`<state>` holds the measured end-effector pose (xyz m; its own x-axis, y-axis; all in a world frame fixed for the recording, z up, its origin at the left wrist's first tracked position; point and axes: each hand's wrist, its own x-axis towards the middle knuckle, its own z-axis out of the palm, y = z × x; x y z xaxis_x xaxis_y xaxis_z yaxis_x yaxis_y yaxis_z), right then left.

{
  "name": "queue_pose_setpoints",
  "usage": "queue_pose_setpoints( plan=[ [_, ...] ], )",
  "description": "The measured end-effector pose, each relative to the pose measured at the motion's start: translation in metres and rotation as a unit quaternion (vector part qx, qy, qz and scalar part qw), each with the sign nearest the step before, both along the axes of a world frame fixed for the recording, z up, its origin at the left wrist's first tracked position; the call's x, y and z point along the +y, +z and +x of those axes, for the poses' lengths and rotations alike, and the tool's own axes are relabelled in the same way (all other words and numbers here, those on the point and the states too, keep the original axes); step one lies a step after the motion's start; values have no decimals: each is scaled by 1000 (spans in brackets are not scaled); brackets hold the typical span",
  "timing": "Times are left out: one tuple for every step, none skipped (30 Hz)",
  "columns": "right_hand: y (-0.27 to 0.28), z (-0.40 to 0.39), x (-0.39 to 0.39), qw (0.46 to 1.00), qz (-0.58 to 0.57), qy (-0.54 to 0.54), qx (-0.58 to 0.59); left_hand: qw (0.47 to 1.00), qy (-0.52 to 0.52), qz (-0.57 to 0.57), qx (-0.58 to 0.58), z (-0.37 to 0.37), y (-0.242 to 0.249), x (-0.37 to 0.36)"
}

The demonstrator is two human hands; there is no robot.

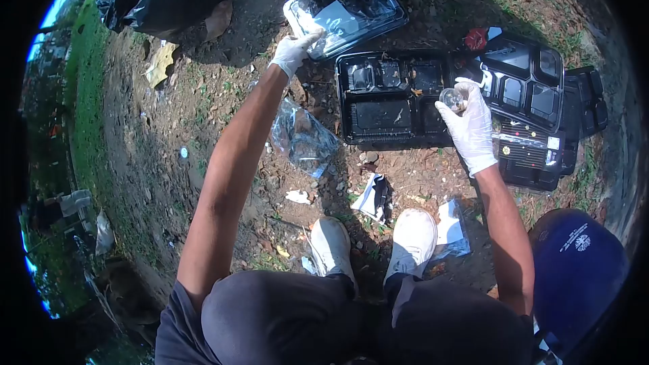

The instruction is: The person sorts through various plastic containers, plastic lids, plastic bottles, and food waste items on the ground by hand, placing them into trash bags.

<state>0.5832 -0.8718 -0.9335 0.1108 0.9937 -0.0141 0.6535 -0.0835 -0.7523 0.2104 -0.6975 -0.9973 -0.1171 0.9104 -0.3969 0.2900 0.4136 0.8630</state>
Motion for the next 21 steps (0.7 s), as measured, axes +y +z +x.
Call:
queue_pose_setpoints(
  plan=[
    [8, -4, -2, 1000, -6, -6, -10, 999, -2, 16, -45, 6, -5, 2],
    [3, 1, -3, 999, 33, 4, -17, 1000, 1, 5, -21, 8, -10, 8],
    [-4, 4, -6, 997, 70, 14, -24, 998, 15, -46, -30, 9, -15, 12],
    [3, 3, -8, 998, 68, 7, -11, 996, 34, -47, -67, 12, -13, 12],
    [4, 6, -11, 998, 67, 2, -9, 992, 54, -50, -104, 13, -12, 9],
    [3, 11, -13, 999, 50, -4, -16, 986, 48, -40, -153, 12, -10, 9],
    [4, 14, -14, 999, 33, -8, -23, 978, 43, -30, -202, 8, -9, 8],
    [8, 16, -16, 999, 18, -18, -35, 963, 52, -31, -262, 2, -15, 10],
    [3, 19, -18, 999, 26, -27, -9, 961, 26, -27, -275, -7, -19, 14],
    [6, 20, -18, 999, 23, -32, -4, 962, 17, -31, -270, -18, -16, 15],
    [8, 20, -19, 999, 18, -37, 1, 963, 7, -35, -266, -24, -7, 12],
    [4, 24, -19, 999, 22, -36, -4, 956, 34, -19, -289, -28, 0, 5],
    [-1, 27, -20, 999, 22, -36, -8, 949, 13, -9, -315, -43, -8, 6],
    [3, 25, -20, 999, -4, -44, 14, 946, 9, 1, -325, -53, -6, 1],
    [9, 23, -20, 999, -14, -40, 26, 942, 5, 7, -335, -61, -1, -6],
    [10, 23, -20, 998, -27, -43, 22, 953, 11, -3, -301, -78, -1, -13],
    [7, 24, -18, 998, -36, -46, 18, 964, 16, -9, -267, -87, 2, -18],
    [2, 26, -17, 998, -36, -50, 25, 967, 22, 8, -252, -76, 29, -40],
    [-4, 28, -17, 997, -35, -54, 32, 973, 16, -5, -232, -82, 35, -47],
    [-10, 31, -14, 997, -46, -54, 40, 973, 19, -7, -228, -84, 38, -58],
    [-13, 33, -15, 996, -46, -57, 41, 974, 22, -8, -224, -85, 43, -68]
  ],
)
